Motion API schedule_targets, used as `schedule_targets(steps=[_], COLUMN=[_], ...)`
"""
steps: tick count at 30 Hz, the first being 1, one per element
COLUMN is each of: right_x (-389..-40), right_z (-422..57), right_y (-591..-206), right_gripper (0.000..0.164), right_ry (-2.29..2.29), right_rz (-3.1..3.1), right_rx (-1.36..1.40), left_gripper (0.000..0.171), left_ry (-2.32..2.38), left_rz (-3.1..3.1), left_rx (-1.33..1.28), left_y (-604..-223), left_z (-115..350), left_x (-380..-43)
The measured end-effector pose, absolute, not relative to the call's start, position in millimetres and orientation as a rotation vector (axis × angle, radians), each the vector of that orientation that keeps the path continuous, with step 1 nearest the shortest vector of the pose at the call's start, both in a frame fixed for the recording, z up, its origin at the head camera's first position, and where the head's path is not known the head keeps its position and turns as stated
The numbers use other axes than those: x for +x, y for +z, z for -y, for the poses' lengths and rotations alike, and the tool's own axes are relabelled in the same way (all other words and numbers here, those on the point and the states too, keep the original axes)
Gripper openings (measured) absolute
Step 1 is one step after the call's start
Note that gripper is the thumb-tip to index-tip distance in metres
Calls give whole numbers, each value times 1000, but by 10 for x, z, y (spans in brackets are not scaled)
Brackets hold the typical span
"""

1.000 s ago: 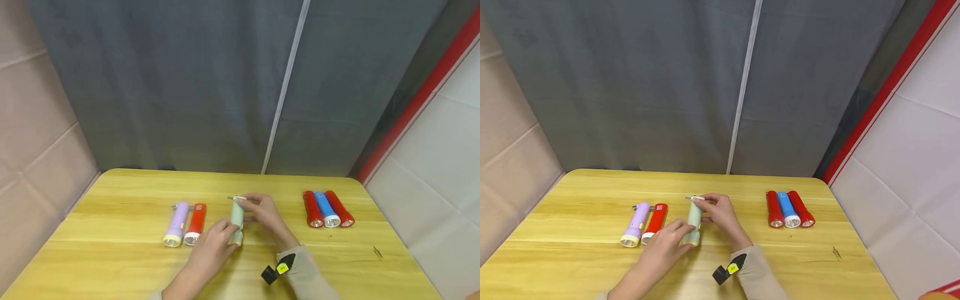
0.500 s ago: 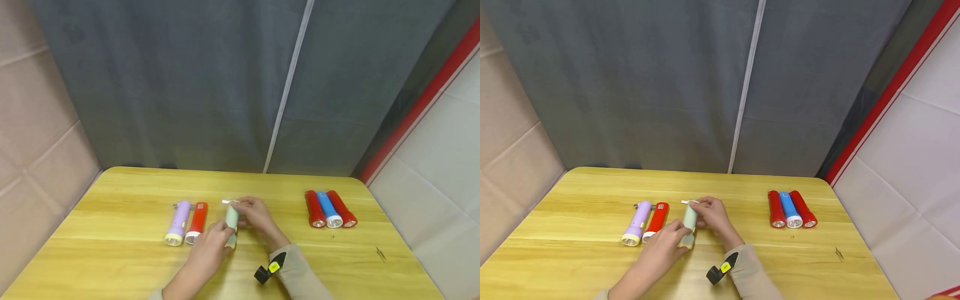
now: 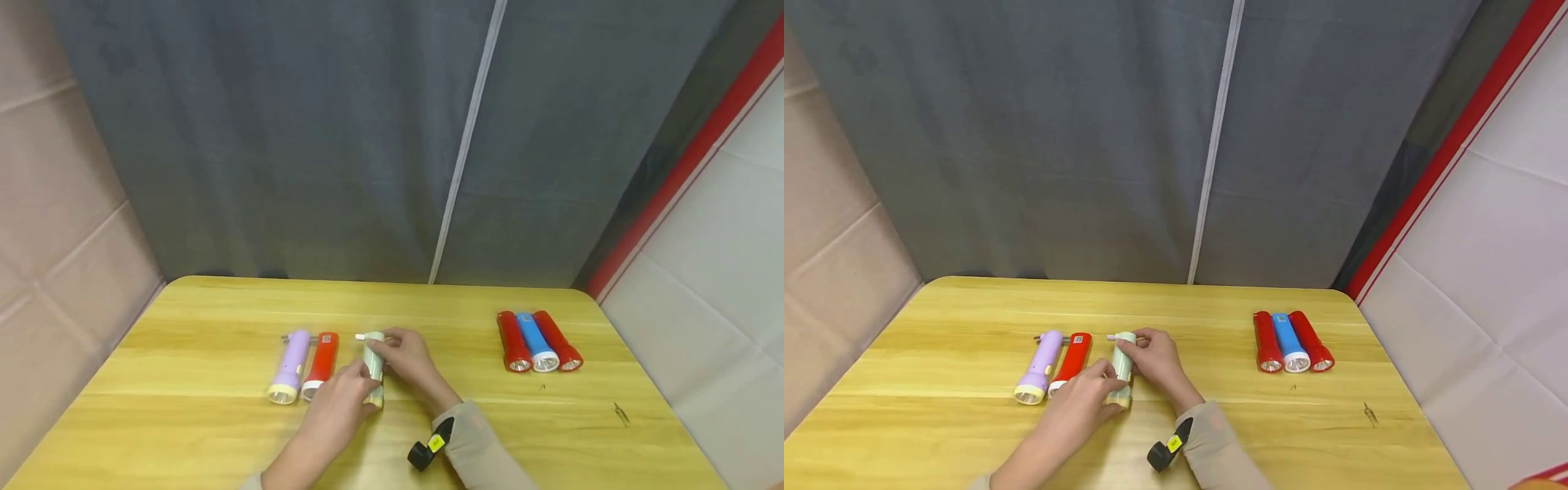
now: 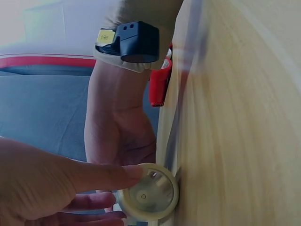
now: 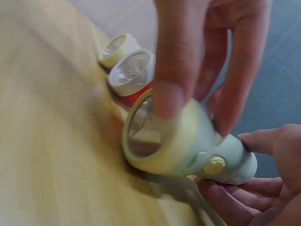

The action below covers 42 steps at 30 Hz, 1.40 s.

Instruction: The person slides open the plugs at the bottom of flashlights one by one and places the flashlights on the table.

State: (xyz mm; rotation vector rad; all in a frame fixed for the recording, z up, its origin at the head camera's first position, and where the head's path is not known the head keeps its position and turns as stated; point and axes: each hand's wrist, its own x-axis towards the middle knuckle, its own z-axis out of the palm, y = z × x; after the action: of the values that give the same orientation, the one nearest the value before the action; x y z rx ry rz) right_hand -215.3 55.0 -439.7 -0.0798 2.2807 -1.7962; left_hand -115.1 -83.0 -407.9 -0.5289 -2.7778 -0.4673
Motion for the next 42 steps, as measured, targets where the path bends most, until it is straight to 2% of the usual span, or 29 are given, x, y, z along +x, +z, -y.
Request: schedule_targets(steps=[23,29,33,37,42], right_x=[-2129,-2057,-1979,-1922,-1910], right_z=[-462,-513,-535,-536,-515], right_y=[-4540,-4421,-4327,-4279,-4299], right_gripper=[33,45,39,54,54], right_ry=[-1472,-1301,-1207,-1175,-1208], right_rz=[-2709,-2731,-2740,-2716,-2675], right_rx=[-339,-352,-359,-326,-313], left_gripper=[34,35,35,34,33], left_ry=[-451,-447,-464,-465,-459], left_rz=[2815,2827,2829,2833,2837], left_rx=[-572,-573,-573,-580,-578], left_y=[-4091,-4088,-4088,-4085,-4069], left_z=[856,861,877,888,904], left_x=[-1161,-1161,-1156,-1159,-1159])
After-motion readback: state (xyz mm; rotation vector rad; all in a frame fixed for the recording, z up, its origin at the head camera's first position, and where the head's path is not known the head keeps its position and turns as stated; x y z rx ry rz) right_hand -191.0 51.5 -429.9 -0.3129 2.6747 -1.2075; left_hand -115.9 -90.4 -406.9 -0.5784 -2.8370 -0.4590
